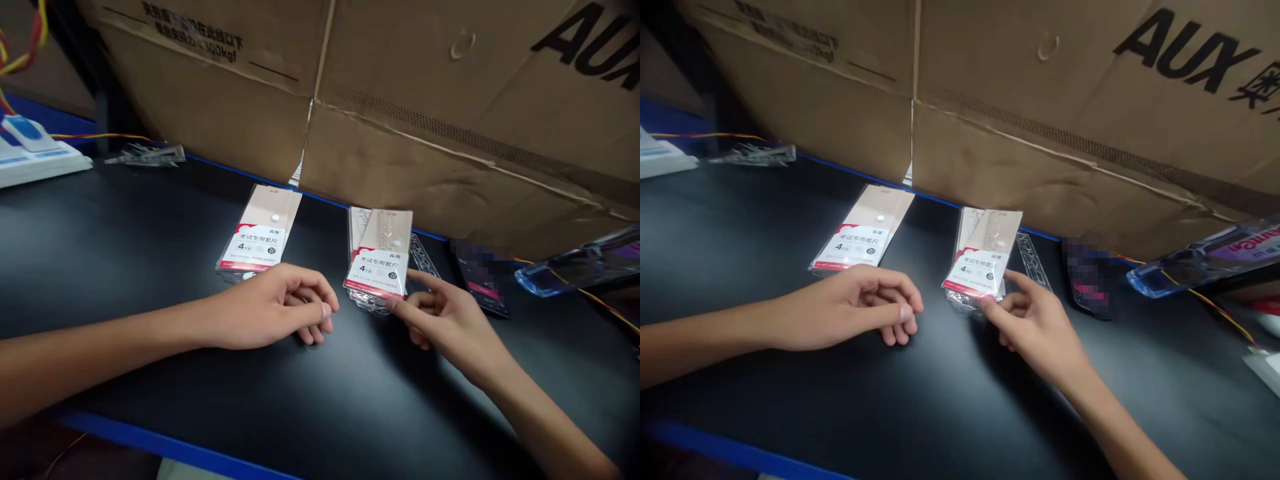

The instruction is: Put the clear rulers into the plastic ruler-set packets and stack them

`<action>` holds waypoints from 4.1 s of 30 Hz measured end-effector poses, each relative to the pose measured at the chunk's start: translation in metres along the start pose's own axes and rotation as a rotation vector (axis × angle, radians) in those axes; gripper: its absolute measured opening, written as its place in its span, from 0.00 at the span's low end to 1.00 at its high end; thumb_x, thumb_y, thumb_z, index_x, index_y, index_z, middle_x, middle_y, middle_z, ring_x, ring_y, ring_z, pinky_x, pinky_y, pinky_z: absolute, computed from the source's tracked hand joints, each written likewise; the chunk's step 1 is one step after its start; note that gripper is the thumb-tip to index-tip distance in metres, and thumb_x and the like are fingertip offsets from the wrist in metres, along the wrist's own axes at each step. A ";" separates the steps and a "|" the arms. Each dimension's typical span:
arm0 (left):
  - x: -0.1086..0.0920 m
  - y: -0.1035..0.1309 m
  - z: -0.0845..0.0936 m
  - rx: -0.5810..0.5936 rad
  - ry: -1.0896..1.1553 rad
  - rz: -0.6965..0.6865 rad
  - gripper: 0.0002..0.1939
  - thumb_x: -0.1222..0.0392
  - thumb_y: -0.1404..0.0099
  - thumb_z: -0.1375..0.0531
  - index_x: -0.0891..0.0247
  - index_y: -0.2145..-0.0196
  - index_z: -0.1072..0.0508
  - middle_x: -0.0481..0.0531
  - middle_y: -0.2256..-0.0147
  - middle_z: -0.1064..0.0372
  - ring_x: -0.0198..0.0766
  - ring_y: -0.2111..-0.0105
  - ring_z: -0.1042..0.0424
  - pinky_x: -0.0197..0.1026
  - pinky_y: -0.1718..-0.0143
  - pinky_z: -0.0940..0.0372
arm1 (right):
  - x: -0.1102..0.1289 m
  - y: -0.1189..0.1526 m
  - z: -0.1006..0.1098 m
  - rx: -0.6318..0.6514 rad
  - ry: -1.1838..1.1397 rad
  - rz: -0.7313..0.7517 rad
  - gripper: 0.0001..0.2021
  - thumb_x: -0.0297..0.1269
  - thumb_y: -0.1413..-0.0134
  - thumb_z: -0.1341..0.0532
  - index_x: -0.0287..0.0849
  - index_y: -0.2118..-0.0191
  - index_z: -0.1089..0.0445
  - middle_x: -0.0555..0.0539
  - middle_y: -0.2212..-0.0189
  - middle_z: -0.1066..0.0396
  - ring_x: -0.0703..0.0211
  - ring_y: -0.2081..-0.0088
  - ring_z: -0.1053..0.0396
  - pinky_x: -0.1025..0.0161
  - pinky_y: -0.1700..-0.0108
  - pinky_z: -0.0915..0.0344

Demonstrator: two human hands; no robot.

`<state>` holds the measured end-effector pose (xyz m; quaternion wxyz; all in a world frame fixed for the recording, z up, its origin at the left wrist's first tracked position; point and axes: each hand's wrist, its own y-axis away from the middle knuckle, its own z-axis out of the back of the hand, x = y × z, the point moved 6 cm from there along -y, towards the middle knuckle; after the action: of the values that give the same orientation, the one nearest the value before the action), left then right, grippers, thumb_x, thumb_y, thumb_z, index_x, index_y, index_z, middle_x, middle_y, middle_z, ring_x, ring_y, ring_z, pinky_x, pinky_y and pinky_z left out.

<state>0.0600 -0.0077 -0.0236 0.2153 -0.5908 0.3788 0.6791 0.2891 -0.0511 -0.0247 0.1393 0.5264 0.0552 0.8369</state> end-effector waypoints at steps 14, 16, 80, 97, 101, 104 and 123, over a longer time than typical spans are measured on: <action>-0.032 0.004 0.074 -0.593 -0.690 -0.239 0.11 0.51 0.36 0.40 0.59 0.62 0.23 0.50 0.60 0.21 0.44 0.62 0.21 0.43 0.60 0.27 | 0.001 -0.028 0.075 -0.448 0.571 0.298 0.22 0.51 0.46 0.34 0.45 0.49 0.27 0.47 0.67 0.23 0.53 0.67 0.26 0.57 0.65 0.30; -0.031 0.002 0.086 -0.639 -0.926 -0.193 0.17 0.48 0.36 0.41 0.58 0.54 0.24 0.52 0.53 0.23 0.49 0.55 0.23 0.47 0.53 0.30 | -0.007 -0.038 0.079 -0.448 0.723 0.306 0.22 0.48 0.47 0.34 0.41 0.49 0.28 0.41 0.59 0.22 0.46 0.58 0.24 0.51 0.57 0.28; -0.019 0.012 0.010 -0.261 -0.537 -0.317 0.44 0.40 0.49 0.27 0.50 0.39 0.41 0.56 0.47 0.32 0.49 0.50 0.28 0.51 0.53 0.28 | 0.005 0.035 -0.037 0.568 -0.523 0.132 0.09 0.34 0.34 0.37 0.44 0.52 0.22 0.43 0.58 0.20 0.57 0.61 0.22 0.61 0.58 0.26; -0.024 0.011 -0.003 -0.300 -0.617 -0.353 0.39 0.47 0.49 0.26 0.52 0.43 0.37 0.52 0.47 0.32 0.46 0.52 0.28 0.48 0.54 0.28 | 0.008 0.033 -0.043 0.453 -0.360 0.128 0.10 0.42 0.35 0.36 0.43 0.64 0.20 0.47 0.71 0.22 0.60 0.69 0.27 0.64 0.63 0.29; -0.022 0.010 -0.008 -0.293 -0.591 -0.325 0.38 0.50 0.48 0.28 0.52 0.43 0.37 0.51 0.48 0.32 0.44 0.55 0.27 0.46 0.58 0.27 | 0.019 0.033 -0.040 0.292 -0.262 0.139 0.12 0.45 0.41 0.33 0.43 0.71 0.22 0.47 0.76 0.24 0.58 0.74 0.28 0.64 0.69 0.29; -0.022 0.011 -0.007 -0.324 -0.569 -0.321 0.34 0.50 0.47 0.29 0.51 0.45 0.35 0.48 0.51 0.29 0.42 0.59 0.26 0.43 0.64 0.27 | 0.022 0.032 -0.039 0.211 -0.212 0.130 0.14 0.46 0.44 0.33 0.44 0.76 0.25 0.48 0.80 0.28 0.58 0.76 0.30 0.63 0.72 0.31; -0.031 0.009 0.028 -0.606 -0.881 -0.358 0.17 0.45 0.42 0.37 0.58 0.60 0.25 0.47 0.67 0.24 0.40 0.68 0.27 0.42 0.66 0.35 | 0.037 0.059 -0.034 0.368 -0.256 0.423 0.04 0.36 0.42 0.32 0.49 0.60 0.20 0.49 0.75 0.28 0.61 0.74 0.32 0.65 0.71 0.34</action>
<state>0.0418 0.0132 0.0087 0.2859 -0.3418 -0.0651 0.8929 0.2332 -0.0950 0.0069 -0.1298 0.6439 0.0771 0.7501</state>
